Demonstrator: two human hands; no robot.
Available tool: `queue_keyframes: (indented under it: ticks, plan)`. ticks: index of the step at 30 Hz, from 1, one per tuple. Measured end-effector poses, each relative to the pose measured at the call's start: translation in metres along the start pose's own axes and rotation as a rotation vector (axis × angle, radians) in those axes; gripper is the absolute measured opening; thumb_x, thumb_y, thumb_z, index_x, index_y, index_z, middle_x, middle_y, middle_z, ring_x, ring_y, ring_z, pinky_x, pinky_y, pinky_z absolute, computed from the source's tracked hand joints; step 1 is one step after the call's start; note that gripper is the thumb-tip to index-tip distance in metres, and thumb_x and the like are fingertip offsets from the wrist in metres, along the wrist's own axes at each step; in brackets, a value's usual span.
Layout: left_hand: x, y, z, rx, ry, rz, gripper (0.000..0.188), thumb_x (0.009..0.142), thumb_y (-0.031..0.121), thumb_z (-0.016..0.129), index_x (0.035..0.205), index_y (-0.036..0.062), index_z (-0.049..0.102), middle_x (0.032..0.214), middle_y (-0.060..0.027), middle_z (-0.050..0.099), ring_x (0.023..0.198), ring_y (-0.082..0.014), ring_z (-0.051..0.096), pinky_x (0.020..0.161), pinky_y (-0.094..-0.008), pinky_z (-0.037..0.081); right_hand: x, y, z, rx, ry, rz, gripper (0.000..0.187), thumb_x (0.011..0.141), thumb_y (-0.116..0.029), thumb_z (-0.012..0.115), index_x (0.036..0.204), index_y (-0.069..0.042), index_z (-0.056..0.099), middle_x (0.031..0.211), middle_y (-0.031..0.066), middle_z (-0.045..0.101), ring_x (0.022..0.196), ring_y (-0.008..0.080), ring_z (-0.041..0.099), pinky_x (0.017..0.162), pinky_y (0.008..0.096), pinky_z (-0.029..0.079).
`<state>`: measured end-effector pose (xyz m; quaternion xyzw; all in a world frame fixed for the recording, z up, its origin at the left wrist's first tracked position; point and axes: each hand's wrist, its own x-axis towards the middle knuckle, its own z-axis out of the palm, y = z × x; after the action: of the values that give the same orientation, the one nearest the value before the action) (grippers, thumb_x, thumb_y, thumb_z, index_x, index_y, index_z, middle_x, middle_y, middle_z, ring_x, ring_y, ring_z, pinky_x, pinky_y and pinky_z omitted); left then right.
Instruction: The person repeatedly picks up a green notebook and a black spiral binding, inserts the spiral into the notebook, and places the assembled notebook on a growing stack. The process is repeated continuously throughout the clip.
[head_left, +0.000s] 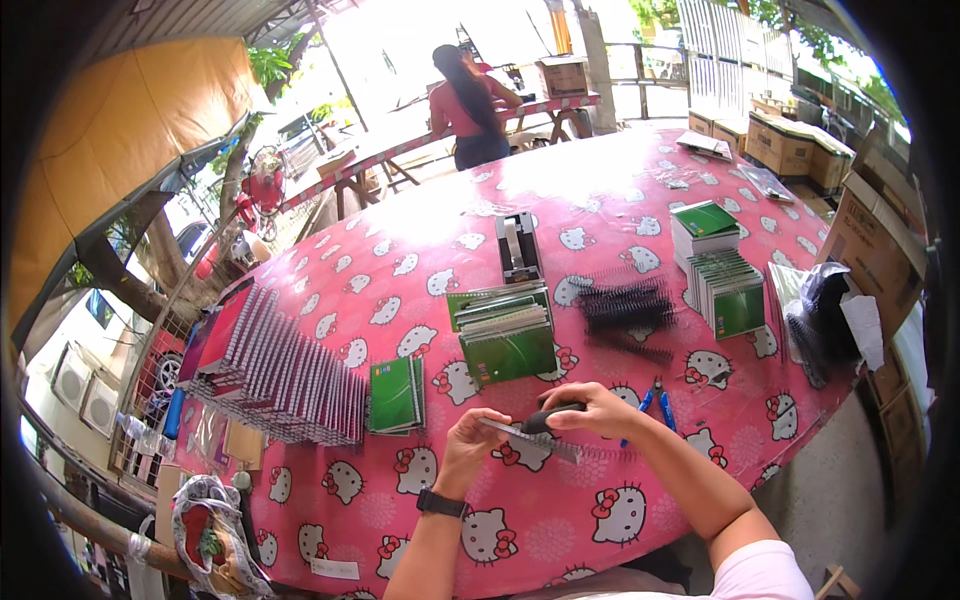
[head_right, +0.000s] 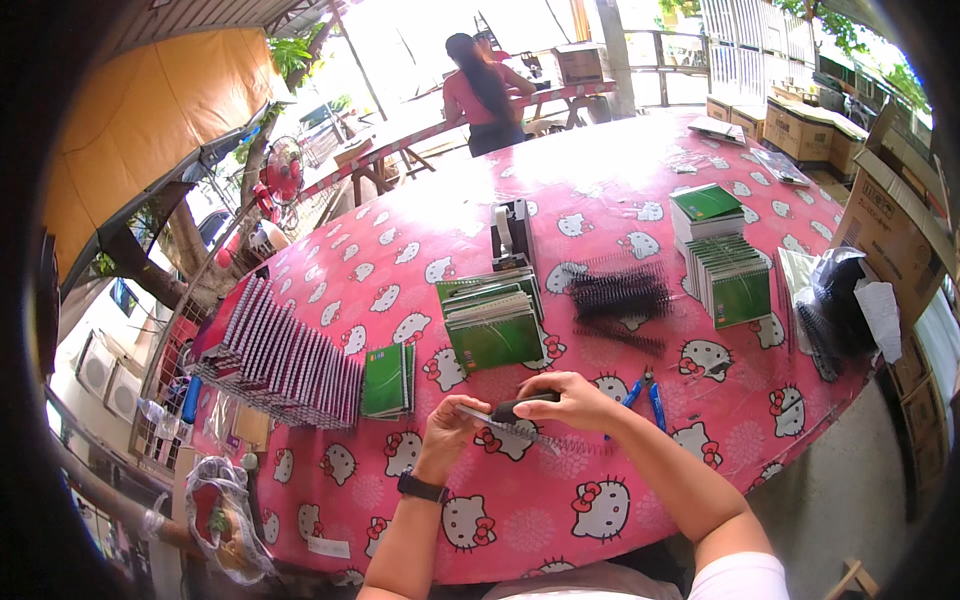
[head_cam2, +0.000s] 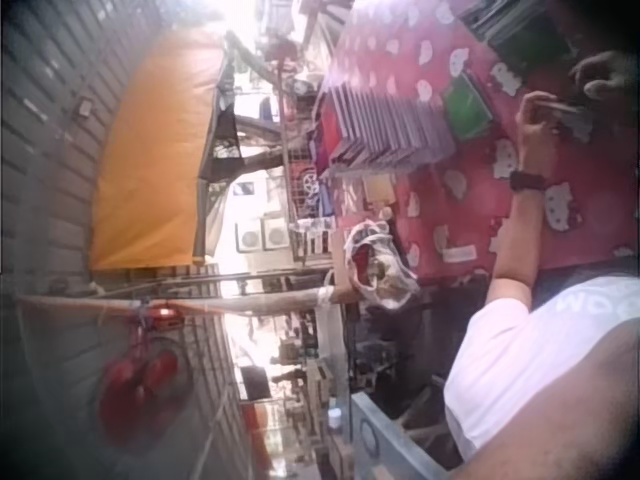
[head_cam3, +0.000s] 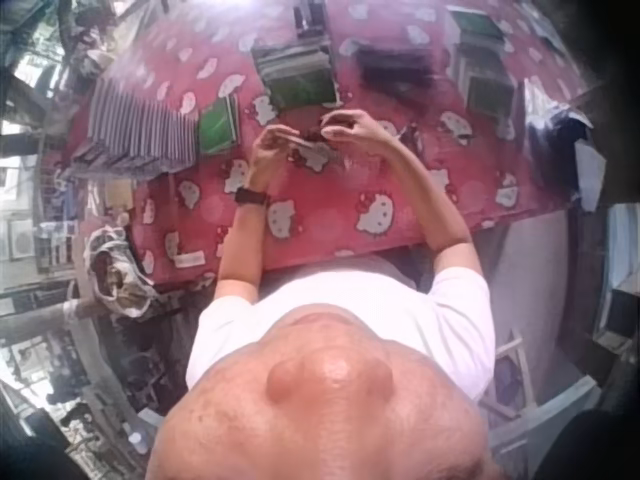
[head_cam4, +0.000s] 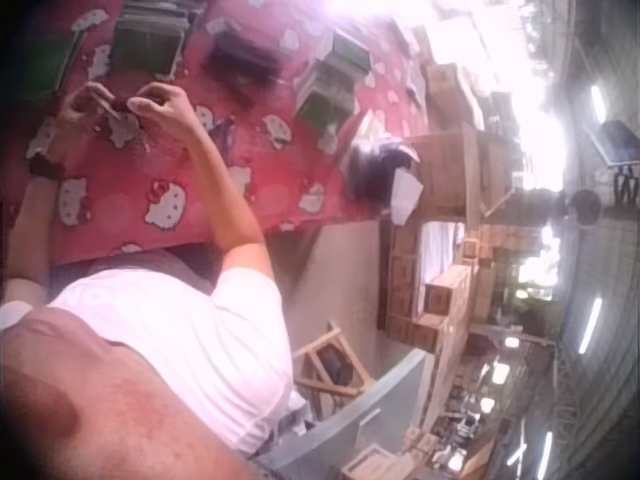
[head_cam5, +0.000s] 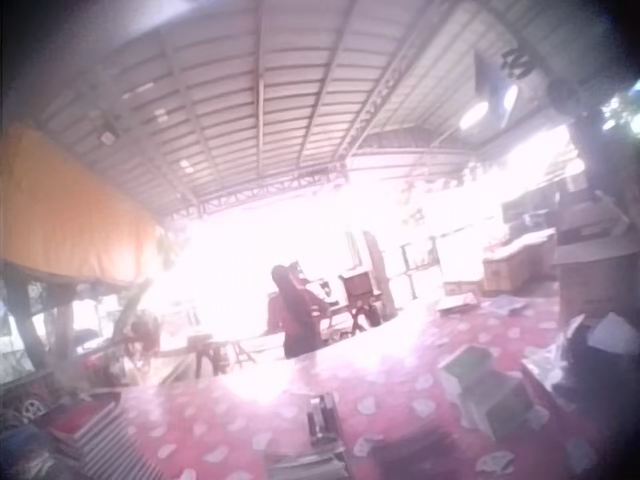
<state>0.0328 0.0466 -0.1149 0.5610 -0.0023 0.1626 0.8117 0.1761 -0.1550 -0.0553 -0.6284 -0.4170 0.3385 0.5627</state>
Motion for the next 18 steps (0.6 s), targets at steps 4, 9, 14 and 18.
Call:
queue_keyframes:
  ticks: [4,9,14,18]
  plan:
    - [-0.001,-0.001,0.01,-0.136,0.014,-0.048,0.03,0.083,-0.006,0.064,0.111,0.0027,0.059,0.107,-0.0092,0.065,0.096,-0.0116,0.061,0.081,-0.0229,0.051,0.004,-0.002,0.0,0.101,-0.112,-0.102,0.039,0.081,-0.037,0.072,0.097,-0.002,0.068,0.087,0.0018,0.064,0.083,0.0079,0.056,0.073,0.024,0.045]
    - [0.003,-0.011,0.009,-0.112,0.0,-0.073,0.03,0.084,-0.006,0.062,0.112,0.0027,0.06,0.106,-0.0109,0.067,0.098,-0.0147,0.062,0.084,-0.0249,0.051,-0.001,0.0,-0.005,0.119,0.02,-0.132,0.044,0.076,-0.041,0.075,0.094,-0.002,0.068,0.092,0.008,0.065,0.088,0.0131,0.059,0.076,0.03,0.046]
    - [-0.003,-0.003,0.012,-0.094,0.063,-0.079,0.029,0.085,-0.007,0.061,0.113,0.0012,0.061,0.104,-0.0101,0.067,0.097,-0.0141,0.063,0.085,-0.0247,0.05,0.005,-0.007,-0.006,-0.417,0.084,0.109,0.043,0.076,-0.04,0.074,0.095,-0.002,0.067,0.106,0.0132,0.064,0.101,0.0191,0.058,0.086,0.0321,0.044]
    - [-0.004,-0.003,0.016,-0.097,0.05,-0.109,0.031,0.087,-0.005,0.059,0.117,0.0011,0.06,0.106,-0.0098,0.067,0.098,-0.0126,0.062,0.083,-0.0236,0.05,-0.005,-0.013,0.005,0.245,-0.042,-0.129,0.043,0.074,-0.042,0.075,0.093,-0.004,0.068,0.098,0.0137,0.066,0.099,0.0214,0.058,0.085,0.0332,0.043]
